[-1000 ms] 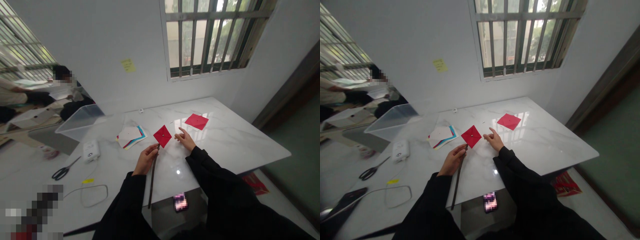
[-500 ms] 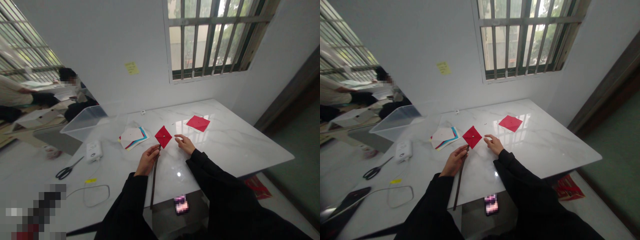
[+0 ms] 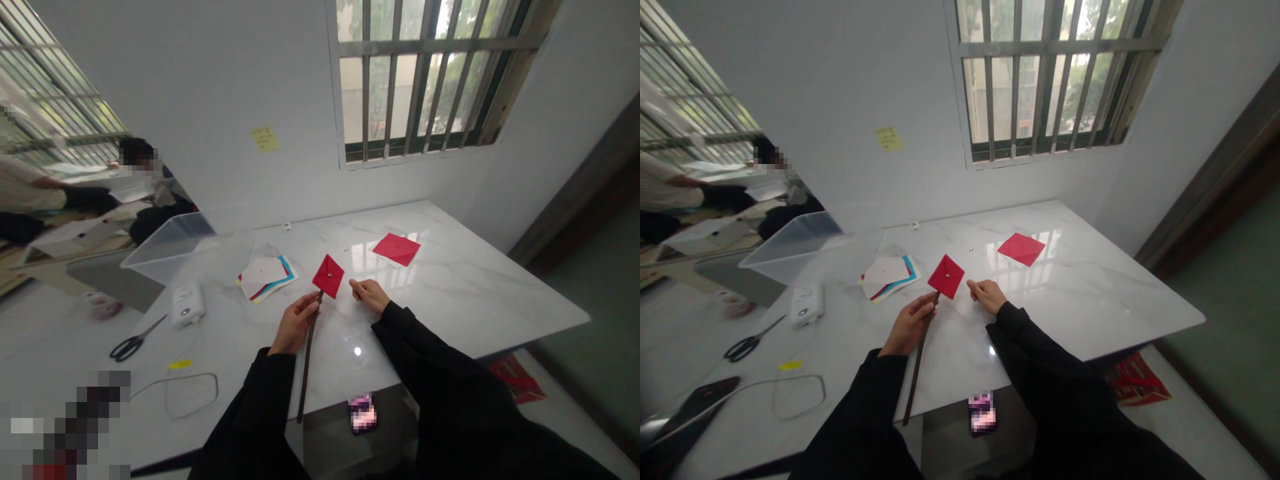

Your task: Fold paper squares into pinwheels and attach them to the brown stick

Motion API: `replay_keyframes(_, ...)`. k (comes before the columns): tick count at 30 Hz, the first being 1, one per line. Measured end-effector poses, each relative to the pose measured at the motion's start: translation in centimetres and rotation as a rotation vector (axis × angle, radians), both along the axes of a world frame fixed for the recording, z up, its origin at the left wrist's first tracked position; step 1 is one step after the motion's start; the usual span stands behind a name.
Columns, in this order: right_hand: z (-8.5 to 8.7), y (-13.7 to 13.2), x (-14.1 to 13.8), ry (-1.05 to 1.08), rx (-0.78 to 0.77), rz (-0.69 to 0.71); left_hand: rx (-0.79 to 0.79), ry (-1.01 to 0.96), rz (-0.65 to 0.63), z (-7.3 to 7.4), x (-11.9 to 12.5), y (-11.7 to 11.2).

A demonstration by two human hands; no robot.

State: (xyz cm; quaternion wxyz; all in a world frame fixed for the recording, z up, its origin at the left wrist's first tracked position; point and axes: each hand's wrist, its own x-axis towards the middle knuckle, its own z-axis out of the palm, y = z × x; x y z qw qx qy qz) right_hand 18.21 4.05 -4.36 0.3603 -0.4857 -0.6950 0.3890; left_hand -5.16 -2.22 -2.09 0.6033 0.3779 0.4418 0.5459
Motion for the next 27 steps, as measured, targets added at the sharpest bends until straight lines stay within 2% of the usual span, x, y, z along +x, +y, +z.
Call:
replay_keyframes(8, -0.4, -0.3, -0.3, 0.175, -0.032, -0.114, 0.002, 0.012, -0.007, 0.3, 0.0, -0.1)
replay_keyframes(12, 0.1, -0.7, -0.2, 0.171, -0.053, -0.127, 0.011, 0.008, -0.011, 0.1, 0.0, 0.0)
replay_keyframes(13, 0.2, -0.8, -0.2, 0.148, -0.062, -0.08, 0.013, 0.011, -0.01, 0.0, -0.1, 0.0)
replay_keyframes(16, 0.5, -0.9, 0.1, 0.061, -0.098, 0.191, 0.019, 0.023, -0.007, -0.1, -0.1, 0.0)
replay_keyframes(18, 0.4, -0.8, 0.1, 0.064, -0.098, 0.277, 0.023, 0.03, -0.014, -0.1, -0.2, 0.0)
replay_keyframes(19, 0.3, -0.6, 0.1, 0.091, -0.08, 0.249, 0.024, 0.032, -0.015, -0.1, -0.1, 0.0)
replay_keyframes(24, -0.4, -0.1, -0.5, 0.191, 0.011, -0.084, 0.014, 0.035, -0.007, 0.1, -0.1, -0.1)
replay_keyframes(27, -0.6, -0.3, -0.8, 0.197, -0.002, -0.149, 0.014, 0.037, -0.011, 0.2, 0.0, -0.1)
